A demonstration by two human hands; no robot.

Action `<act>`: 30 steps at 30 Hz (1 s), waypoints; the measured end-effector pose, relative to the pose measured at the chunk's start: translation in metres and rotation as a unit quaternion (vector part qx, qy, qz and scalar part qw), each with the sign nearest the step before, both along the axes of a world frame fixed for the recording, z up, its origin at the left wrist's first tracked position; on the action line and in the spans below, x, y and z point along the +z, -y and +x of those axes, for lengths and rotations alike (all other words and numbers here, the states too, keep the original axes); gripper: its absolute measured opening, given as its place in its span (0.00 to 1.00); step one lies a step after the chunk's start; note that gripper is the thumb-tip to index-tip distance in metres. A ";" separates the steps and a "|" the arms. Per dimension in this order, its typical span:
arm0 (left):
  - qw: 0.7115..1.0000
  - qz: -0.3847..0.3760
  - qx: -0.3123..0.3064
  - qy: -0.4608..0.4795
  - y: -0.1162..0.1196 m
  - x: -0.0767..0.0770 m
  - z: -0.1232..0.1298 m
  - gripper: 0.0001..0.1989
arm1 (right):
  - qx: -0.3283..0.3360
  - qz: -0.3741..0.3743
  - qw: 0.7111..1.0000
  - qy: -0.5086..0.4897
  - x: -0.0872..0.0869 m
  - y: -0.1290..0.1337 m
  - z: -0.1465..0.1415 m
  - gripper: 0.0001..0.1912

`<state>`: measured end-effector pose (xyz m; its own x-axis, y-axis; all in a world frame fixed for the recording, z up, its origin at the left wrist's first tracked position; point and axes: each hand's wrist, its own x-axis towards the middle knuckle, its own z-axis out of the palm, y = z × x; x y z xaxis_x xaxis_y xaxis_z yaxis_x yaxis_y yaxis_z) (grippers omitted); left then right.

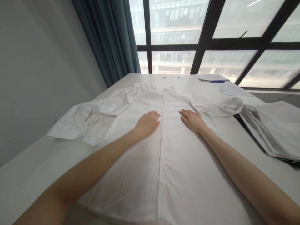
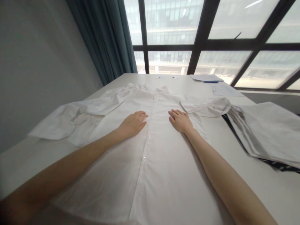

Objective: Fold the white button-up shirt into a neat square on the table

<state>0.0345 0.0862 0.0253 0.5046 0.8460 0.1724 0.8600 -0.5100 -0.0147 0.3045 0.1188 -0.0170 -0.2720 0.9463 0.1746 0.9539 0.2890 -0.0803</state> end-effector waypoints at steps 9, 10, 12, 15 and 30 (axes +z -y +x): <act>0.999 -0.028 0.022 -0.002 -0.035 -0.034 0.030 0.26 | -0.007 0.003 1.000 0.030 -0.002 0.000 -0.003 0.28; 1.000 -0.025 0.016 -0.003 -0.036 -0.033 0.030 0.26 | -0.008 0.003 0.999 0.036 -0.002 0.001 -0.004 0.28; 1.000 -0.014 0.003 -0.004 -0.042 -0.027 0.031 0.25 | -0.005 0.001 0.999 0.047 -0.001 0.001 -0.005 0.28; 1.000 0.007 -0.011 0.000 -0.061 -0.015 0.036 0.20 | 0.008 0.002 0.998 0.061 0.006 0.001 -0.007 0.27; 1.000 -0.015 -0.002 0.012 -0.108 -0.040 0.041 0.25 | 0.030 -0.006 0.999 0.029 -0.005 -0.084 -0.036 0.27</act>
